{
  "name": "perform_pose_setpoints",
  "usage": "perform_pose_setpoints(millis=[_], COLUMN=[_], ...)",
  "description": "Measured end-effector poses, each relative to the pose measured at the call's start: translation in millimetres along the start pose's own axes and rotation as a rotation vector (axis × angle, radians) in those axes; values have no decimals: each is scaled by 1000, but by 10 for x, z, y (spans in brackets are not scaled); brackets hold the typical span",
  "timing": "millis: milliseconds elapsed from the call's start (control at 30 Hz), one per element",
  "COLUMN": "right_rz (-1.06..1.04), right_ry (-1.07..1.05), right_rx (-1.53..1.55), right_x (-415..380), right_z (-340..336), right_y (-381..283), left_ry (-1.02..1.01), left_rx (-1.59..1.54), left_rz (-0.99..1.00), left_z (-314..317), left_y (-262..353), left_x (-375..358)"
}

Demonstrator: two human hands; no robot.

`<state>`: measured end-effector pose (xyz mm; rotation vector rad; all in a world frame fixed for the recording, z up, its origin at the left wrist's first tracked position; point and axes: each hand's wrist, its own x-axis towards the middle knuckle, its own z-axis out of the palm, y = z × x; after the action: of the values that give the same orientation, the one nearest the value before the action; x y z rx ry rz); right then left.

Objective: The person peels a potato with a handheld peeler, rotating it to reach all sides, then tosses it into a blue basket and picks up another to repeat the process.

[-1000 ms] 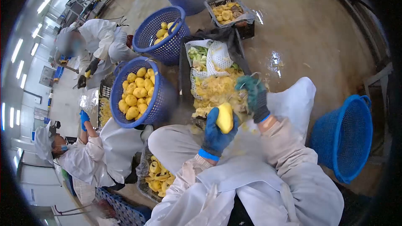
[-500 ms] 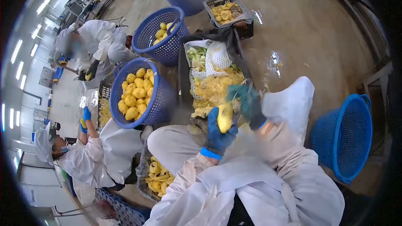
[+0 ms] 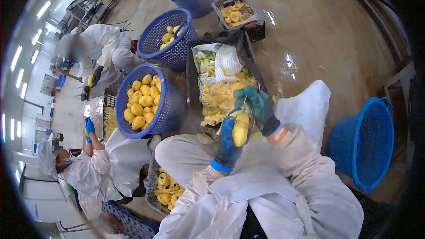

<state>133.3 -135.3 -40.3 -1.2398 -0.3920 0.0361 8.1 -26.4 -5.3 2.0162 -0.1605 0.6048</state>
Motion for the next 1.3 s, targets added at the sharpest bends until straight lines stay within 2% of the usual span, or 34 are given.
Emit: perform_pose_setpoints(millis=[33,67,100,133,200,267,300,400,433,500,533,600,633,667,700,800,833,900,933,967,1000,1033,1133,1167,1200,1233,1267,1300], right_rz=[87,171,272,290,347,80,-78,81,117,-25,-65,-150,-35,78,94,243,102,10,204,193,183,164,97,185,121,53,98,119], right_ry=[105,203,305,254,158,-89,-168,71,157,-28,-93,-218,-178,-141,51,17,-20,-194,-167,-90,-19,-9,-90,-192,-107,-27,72,181], right_rx=[75,152,265,321,424,43,-121,188,346,-45,-87,-163,-51,64,176,390,0,26,134,154,176,178,136,185,48,-87,163,416], right_x=[80,171,181,163,-68,-161,-207,59,155,-62,-131,-268,-212,-136,-55,-114,-240,-321,-346,-311,-238,-215,-291,-349,-332,-244,-132,-20], right_z=[-136,-111,-156,-109,-15,93,147,-223,-295,-94,-8,164,168,169,26,-8,81,254,277,223,120,111,195,256,196,75,-61,-197], right_y=[199,118,-29,-89,-152,-185,-202,137,160,-180,-193,-224,-247,-255,27,-252,-214,-391,-310,-230,-149,-157,-349,-247,-176,-111,62,232], left_ry=[23,52,30,7,-11,1,-21,-85,-90,49,29,212,155,106,140,332,252,35,55,76,105,94,-9,47,146,160,178,140], left_rx=[12,27,-46,-121,-149,-50,-96,-219,-285,-263,-604,-1341,-976,-1412,-1802,-1638,-1736,-1036,-1014,-993,-1166,-1338,-1838,-1417,-934,-1276,-1616,-1741], left_rz=[63,130,4,-125,-207,-74,-128,-293,-222,-194,-364,-750,-635,-853,-1149,-1080,-1063,-669,-677,-685,-778,-853,-1080,-826,-670,-955,-1238,-1242], left_z=[38,28,1,-54,-92,-100,-89,-92,-57,10,-2,-27,18,-17,-53,-37,-37,-70,-53,-37,3,-9,-96,11,117,30,-28,-40], left_y=[-240,-273,-258,-28,131,135,136,138,7,32,119,294,227,56,-114,111,-8,95,26,-41,-382,-411,26,57,89,25,-29,-60], left_x=[-97,-64,-70,22,32,50,42,-34,-65,-66,-10,104,37,17,-3,110,63,76,43,9,-158,-143,186,141,97,122,131,121])
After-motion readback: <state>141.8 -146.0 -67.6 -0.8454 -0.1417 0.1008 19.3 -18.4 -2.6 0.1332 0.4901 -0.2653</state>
